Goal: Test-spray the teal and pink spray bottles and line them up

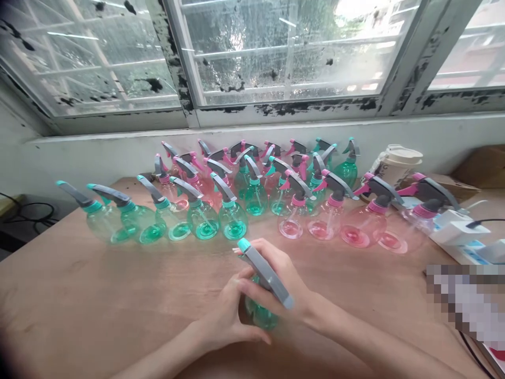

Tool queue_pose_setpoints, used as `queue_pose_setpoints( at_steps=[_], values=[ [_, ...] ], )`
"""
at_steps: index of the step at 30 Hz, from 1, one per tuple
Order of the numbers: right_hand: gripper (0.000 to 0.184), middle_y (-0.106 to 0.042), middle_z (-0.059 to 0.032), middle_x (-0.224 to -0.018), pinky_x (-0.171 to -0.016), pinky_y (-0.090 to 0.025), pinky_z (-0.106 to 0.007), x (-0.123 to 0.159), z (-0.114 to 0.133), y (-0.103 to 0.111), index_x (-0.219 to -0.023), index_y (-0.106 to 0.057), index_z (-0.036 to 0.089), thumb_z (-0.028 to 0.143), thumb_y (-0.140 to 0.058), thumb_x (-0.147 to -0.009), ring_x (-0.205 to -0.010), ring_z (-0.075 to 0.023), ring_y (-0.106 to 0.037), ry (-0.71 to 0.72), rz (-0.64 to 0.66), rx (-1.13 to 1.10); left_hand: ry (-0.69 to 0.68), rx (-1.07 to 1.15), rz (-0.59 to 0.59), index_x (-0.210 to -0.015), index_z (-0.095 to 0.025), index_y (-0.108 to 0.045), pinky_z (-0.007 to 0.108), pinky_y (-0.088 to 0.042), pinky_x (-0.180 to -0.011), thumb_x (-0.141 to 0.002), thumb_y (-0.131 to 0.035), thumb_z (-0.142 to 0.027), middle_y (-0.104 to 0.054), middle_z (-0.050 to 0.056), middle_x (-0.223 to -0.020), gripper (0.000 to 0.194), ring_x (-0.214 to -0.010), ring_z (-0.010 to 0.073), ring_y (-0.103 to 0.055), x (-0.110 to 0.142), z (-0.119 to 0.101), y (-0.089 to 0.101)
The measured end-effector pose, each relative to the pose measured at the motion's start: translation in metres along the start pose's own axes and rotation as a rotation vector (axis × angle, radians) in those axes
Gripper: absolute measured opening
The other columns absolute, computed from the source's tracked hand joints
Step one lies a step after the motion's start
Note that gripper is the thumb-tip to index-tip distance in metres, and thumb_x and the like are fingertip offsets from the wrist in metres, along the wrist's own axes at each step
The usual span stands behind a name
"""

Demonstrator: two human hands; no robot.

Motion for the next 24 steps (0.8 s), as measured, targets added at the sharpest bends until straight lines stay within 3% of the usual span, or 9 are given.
queue_pose_setpoints(
  at_steps=[3,7,11,15,18,24],
  values=[
    [0.029,-0.065,-0.0046,-0.096,-0.069,-0.056,-0.030,-0.004,-0.014,0.006,-0.116,-0.055,0.025,0.028,-0.058,-0.088,-0.081,-0.0201,-0.065,-0.019,-0.046,-0.002,-0.004,-0.061,-0.013,-0.147,-0.025,-0.034,0.054,-0.042,-0.105,-0.057,-0.088,-0.057,-0.055,0.015,-0.136,0.110,-0.126,0.0386,-0.052,-0.010,0.002,0.001],
    [0.030,-0.064,-0.0023,-0.084,-0.067,-0.054,-0.030,-0.013,-0.034,0.017,-0.116,-0.059,0.025,0.022,-0.054,-0.086,-0.069,-0.0178,-0.061,-0.062,-0.043,0.006,-0.025,-0.133,-0.016,-0.147,-0.027,-0.035,0.055,-0.038,-0.108,-0.059,-0.087,-0.057,-0.053,0.014,-0.141,0.107,-0.130,0.0377,-0.048,-0.030,0.003,0.001],
    [0.037,-0.062,0.0001,-0.077,-0.059,-0.048,-0.028,-0.018,-0.039,0.033,-0.114,-0.062,0.024,0.014,-0.051,-0.080,-0.060,-0.0154,-0.053,-0.122,-0.015,-0.004,-0.035,-0.305,0.048,-0.149,-0.022,-0.030,0.057,-0.032,-0.112,-0.069,-0.081,-0.056,-0.046,0.017,-0.147,0.101,-0.137,0.0363,-0.041,-0.038,0.007,-0.004],
    [0.041,-0.068,-0.0037,-0.093,-0.057,-0.046,-0.027,-0.015,-0.041,0.049,-0.118,-0.062,0.023,0.013,-0.051,-0.079,-0.066,-0.0162,-0.055,-0.181,-0.096,0.030,-0.074,-0.548,0.107,-0.152,-0.018,-0.026,0.058,-0.029,-0.114,-0.088,-0.065,-0.047,-0.039,0.019,-0.152,0.080,-0.143,0.0329,-0.032,-0.033,0.010,-0.010],
    [0.039,-0.068,-0.0058,-0.102,-0.064,-0.049,-0.030,-0.013,-0.044,0.054,-0.117,-0.062,0.023,0.015,-0.051,-0.081,-0.067,-0.0165,-0.056,-0.162,-0.141,0.043,-0.080,-0.615,0.129,-0.150,-0.019,-0.030,0.056,-0.030,-0.114,-0.092,-0.060,-0.042,-0.038,0.018,-0.153,0.070,-0.143,0.0309,-0.032,-0.032,0.009,-0.010],
    [0.032,-0.062,0.0005,-0.074,-0.059,-0.048,-0.028,-0.014,-0.050,0.052,-0.115,-0.062,0.023,0.019,-0.051,-0.086,-0.054,-0.0135,-0.049,-0.152,-0.093,0.041,-0.093,-0.639,0.138,-0.147,-0.017,-0.036,0.056,-0.029,-0.115,-0.094,-0.057,-0.038,-0.039,0.017,-0.152,0.061,-0.143,0.0303,-0.033,-0.033,0.007,-0.009]
  ],
)
Point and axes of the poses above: each hand's wrist, its own x-axis away from the middle knuckle, its own y-axis out of the back of the hand, z = x × y, the point moved 4 cm from there along -x, towards the middle knuckle
